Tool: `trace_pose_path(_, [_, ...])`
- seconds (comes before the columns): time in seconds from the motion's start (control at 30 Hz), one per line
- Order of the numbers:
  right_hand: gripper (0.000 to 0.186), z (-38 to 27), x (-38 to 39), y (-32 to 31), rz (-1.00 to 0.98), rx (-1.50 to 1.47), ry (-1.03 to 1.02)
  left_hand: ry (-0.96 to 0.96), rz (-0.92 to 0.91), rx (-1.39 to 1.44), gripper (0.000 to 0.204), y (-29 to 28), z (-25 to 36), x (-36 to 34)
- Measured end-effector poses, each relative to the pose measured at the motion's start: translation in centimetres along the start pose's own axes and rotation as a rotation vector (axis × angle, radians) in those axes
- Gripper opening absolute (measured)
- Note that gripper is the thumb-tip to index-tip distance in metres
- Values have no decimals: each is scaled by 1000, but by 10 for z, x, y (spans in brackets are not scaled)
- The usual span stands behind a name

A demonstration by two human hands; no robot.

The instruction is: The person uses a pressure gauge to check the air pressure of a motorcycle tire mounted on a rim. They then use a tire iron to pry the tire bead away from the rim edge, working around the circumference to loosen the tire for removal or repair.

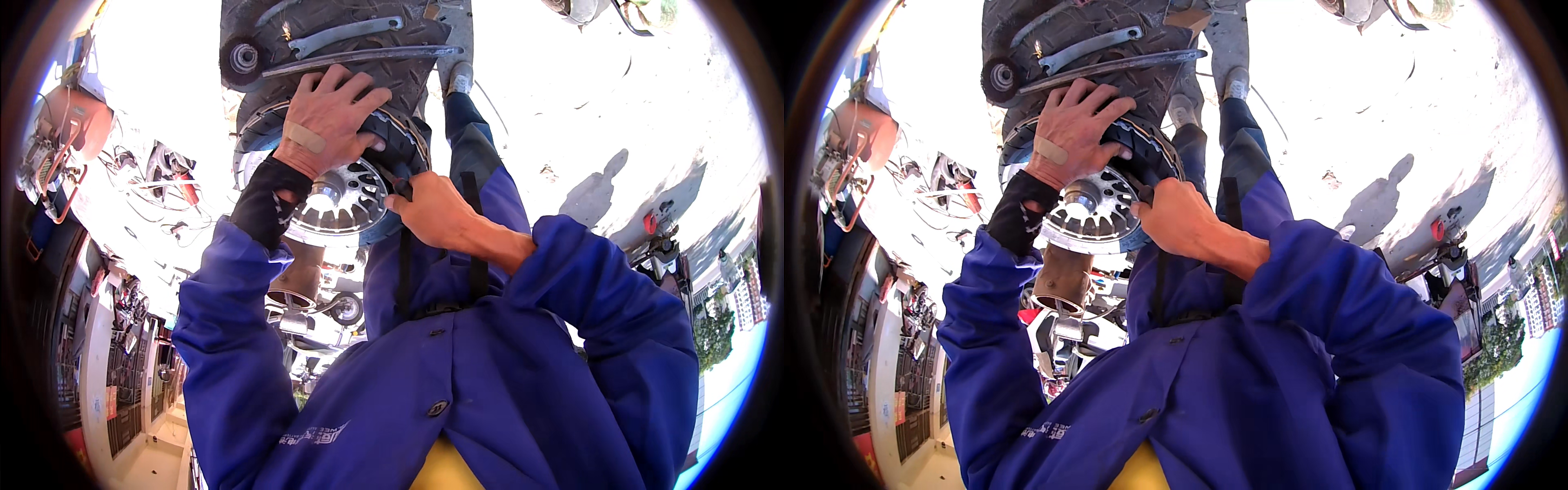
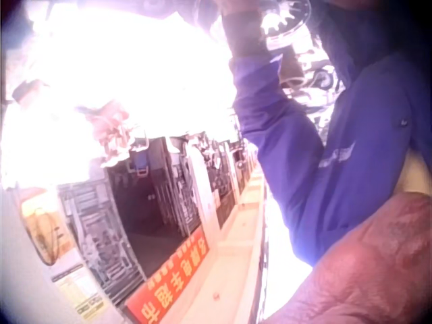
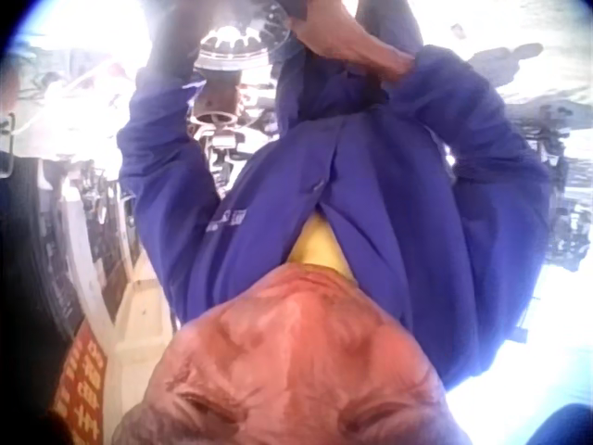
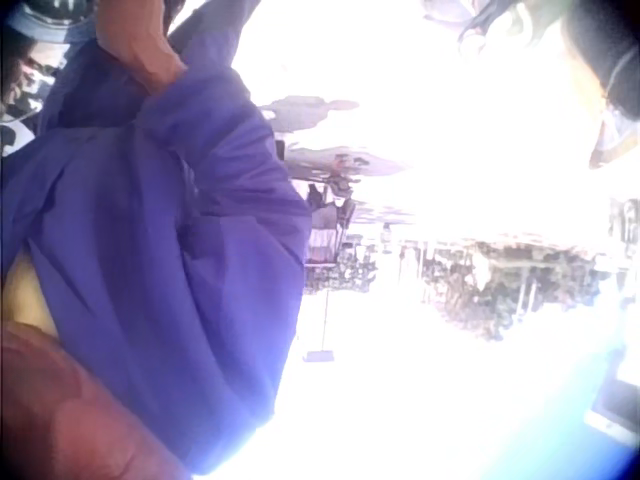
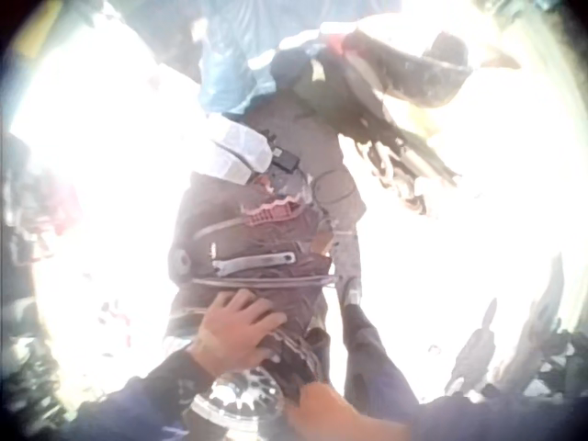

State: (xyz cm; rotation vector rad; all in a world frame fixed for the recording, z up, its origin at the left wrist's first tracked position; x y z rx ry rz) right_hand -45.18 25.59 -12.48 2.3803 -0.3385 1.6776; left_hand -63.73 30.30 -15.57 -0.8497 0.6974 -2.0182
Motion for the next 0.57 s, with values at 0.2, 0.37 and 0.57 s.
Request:
trace_pose_path(0.2, [39, 7, 5, 13, 130, -105, -78, 20, 19, -12, 69, 2, -2, -1])
trace_pose_path(0.37, [40, 21, 3, 29, 242, -114, -121, -3, -5, -44, 71, 0, 1, -3])
trace_pose_path(0.57, [39, 31, 2, 42, 405, -61, -208, -18, -39, -72, 71, 2, 4, -4])
Point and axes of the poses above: each hand's wrist, its own x-axis away from the middle knuckle, its own y-axis out of the palm, z = x × y, the point moved 4 cm from there along -x, towards the middle knuckle, and after that the axes turned 10 degrees about x, right-handed, at the moved point
